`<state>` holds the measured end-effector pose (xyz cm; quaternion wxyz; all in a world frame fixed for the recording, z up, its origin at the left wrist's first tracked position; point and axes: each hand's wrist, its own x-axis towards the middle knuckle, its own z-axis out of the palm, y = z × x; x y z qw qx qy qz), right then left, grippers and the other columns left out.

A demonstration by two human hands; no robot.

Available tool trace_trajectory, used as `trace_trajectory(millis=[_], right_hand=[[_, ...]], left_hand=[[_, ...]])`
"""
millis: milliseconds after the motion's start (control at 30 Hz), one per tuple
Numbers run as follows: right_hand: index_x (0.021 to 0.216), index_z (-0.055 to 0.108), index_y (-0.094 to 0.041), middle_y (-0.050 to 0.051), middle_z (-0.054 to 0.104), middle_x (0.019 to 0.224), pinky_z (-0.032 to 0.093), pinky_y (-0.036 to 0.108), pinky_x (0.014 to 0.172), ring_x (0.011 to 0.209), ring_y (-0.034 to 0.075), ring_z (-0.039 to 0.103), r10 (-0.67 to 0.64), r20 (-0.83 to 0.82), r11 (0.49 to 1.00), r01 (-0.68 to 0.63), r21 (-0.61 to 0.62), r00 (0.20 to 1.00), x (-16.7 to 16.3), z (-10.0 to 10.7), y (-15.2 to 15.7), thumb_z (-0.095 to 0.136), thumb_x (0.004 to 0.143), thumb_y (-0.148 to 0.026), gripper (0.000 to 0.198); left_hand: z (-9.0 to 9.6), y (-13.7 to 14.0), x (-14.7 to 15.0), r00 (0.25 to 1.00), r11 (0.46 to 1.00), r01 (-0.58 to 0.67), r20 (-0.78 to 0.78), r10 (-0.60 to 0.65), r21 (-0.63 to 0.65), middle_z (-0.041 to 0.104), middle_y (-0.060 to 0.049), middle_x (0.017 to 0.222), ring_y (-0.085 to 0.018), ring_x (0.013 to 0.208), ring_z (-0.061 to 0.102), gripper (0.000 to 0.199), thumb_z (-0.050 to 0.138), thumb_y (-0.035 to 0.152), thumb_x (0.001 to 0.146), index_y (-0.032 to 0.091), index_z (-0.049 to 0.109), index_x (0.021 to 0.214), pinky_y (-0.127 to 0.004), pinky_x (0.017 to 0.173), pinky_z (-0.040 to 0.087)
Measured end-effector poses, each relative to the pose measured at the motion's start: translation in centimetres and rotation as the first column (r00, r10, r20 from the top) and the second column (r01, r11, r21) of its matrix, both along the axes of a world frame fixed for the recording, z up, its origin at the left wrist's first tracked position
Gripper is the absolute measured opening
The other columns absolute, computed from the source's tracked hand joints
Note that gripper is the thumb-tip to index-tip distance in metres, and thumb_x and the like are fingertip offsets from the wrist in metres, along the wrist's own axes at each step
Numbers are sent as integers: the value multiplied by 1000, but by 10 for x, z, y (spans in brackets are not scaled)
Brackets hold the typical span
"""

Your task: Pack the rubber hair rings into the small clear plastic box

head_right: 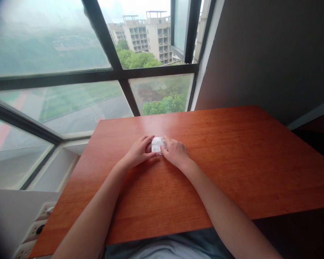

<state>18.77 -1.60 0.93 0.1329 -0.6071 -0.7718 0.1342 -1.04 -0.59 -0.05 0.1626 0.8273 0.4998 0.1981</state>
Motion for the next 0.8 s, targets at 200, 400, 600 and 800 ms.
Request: trace_trajectory(millis=[200, 400, 600, 800], right_hand=[[133, 52, -19, 13, 55, 129, 42, 38, 101, 120, 26, 50, 162, -122, 977, -142, 157, 979, 9, -7, 4, 58, 86, -47, 55], [129, 59, -24, 11, 50, 132, 41, 43, 105, 123, 27, 46, 386, -150, 912, -351, 212, 910, 20, -9, 10, 62, 85, -44, 48], [128, 61, -25, 12, 50, 131, 42, 46, 104, 120, 27, 47, 405, -166, 896, -354, 269, 899, 20, -5, 10, 60, 87, -42, 44], [128, 61, -25, 13, 51, 131, 42, 46, 103, 120, 27, 48, 414, -131, 895, -377, 240, 901, 22, -14, 13, 58, 88, -42, 44]], left_hand=[[-1, -1, 2, 999, 999, -9, -38, 10, 35, 55, -11, 129, -28, 117, 52, 73, 71, 50, 73, 22, 44, 135, -40, 97, 43], [0, 0, 2, 1000, 1000, 2, -22, -1, 25, 57, -10, 128, -29, 117, 53, 77, 66, 60, 74, 21, 43, 136, -41, 97, 43], [-1, 1, 1, 1000, 1000, 2, 10, -2, 16, 55, -11, 132, -29, 118, 53, 86, 69, 59, 72, 20, 37, 141, -42, 99, 43], [-3, 1, 2, 1000, 1000, -15, 16, 15, 10, 59, -11, 127, -29, 118, 54, 89, 71, 56, 70, 19, 35, 142, -43, 99, 43]])
